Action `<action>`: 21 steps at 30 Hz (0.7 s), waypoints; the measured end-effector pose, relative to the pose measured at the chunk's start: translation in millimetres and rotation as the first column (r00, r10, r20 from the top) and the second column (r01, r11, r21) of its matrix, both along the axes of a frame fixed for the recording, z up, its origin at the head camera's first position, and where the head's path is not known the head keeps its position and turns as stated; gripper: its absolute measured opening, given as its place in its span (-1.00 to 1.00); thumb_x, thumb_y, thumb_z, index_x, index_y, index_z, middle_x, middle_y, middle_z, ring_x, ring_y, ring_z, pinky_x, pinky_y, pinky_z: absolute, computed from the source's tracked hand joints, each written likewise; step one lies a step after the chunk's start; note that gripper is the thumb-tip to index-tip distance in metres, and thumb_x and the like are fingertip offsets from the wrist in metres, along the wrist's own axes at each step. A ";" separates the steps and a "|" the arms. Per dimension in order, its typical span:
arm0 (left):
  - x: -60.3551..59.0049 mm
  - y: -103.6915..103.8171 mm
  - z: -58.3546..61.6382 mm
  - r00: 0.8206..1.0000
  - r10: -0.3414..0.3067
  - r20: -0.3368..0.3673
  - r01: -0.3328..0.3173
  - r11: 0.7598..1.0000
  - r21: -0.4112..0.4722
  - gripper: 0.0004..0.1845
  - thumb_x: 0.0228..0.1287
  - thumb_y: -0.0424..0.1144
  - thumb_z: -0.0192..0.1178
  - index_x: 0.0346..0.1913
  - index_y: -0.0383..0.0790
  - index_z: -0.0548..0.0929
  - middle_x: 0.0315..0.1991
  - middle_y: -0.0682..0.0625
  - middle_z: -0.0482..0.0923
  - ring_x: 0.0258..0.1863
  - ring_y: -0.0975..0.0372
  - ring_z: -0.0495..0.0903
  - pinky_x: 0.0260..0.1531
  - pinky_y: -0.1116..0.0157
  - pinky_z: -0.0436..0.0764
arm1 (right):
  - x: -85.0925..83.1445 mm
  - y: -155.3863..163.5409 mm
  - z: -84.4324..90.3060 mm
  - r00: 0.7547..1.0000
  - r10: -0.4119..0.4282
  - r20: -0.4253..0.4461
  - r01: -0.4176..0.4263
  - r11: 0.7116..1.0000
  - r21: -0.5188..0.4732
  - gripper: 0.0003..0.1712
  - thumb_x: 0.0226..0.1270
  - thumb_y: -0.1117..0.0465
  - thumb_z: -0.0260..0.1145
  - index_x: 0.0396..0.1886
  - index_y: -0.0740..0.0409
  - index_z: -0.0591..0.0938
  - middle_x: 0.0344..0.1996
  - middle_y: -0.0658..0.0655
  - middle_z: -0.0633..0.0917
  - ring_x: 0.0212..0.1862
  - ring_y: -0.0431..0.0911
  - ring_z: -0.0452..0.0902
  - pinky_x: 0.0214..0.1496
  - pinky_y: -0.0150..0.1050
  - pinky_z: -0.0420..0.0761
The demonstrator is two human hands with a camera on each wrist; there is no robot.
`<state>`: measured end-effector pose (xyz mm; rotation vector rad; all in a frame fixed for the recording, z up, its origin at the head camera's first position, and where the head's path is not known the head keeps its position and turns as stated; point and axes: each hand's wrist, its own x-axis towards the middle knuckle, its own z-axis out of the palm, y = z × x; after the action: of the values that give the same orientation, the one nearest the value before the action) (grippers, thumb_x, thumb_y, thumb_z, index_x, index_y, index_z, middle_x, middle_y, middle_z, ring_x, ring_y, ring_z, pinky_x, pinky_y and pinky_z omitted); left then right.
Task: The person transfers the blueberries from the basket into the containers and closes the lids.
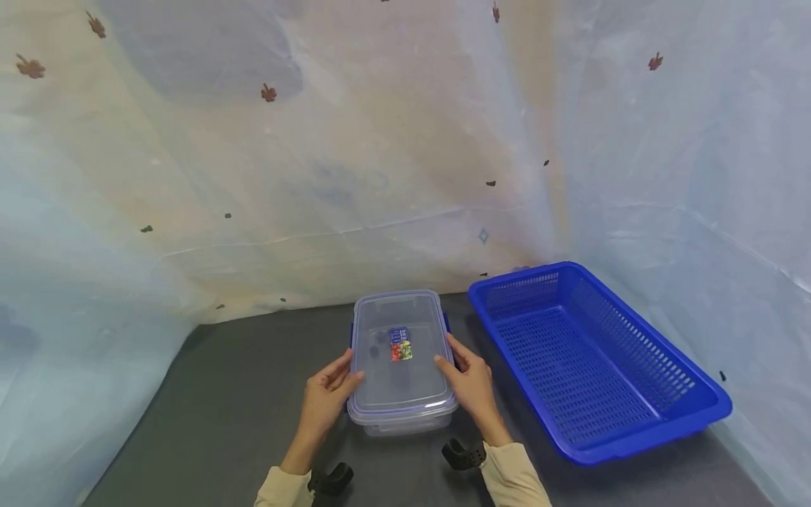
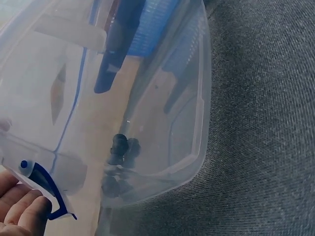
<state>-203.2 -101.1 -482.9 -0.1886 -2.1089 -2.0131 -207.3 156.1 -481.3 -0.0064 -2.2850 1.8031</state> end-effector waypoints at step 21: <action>-18.9 -14.5 -15.8 0.952 -0.085 0.294 0.037 0.985 0.166 -0.28 0.23 -0.21 0.35 0.30 -0.58 0.31 0.17 -0.36 0.47 0.02 0.09 0.58 -0.03 0.28 0.57 | -18.9 -7.2 -10.7 0.946 0.270 0.178 -0.127 0.816 -0.564 -0.26 0.28 0.34 0.28 0.40 0.37 0.20 0.03 0.27 0.60 -0.09 -0.03 0.61 -0.11 -0.15 0.64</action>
<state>-222.1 -115.6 -498.7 0.0858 -2.1180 -2.3642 -226.2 148.9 -492.1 -0.0989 -1.8758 2.6527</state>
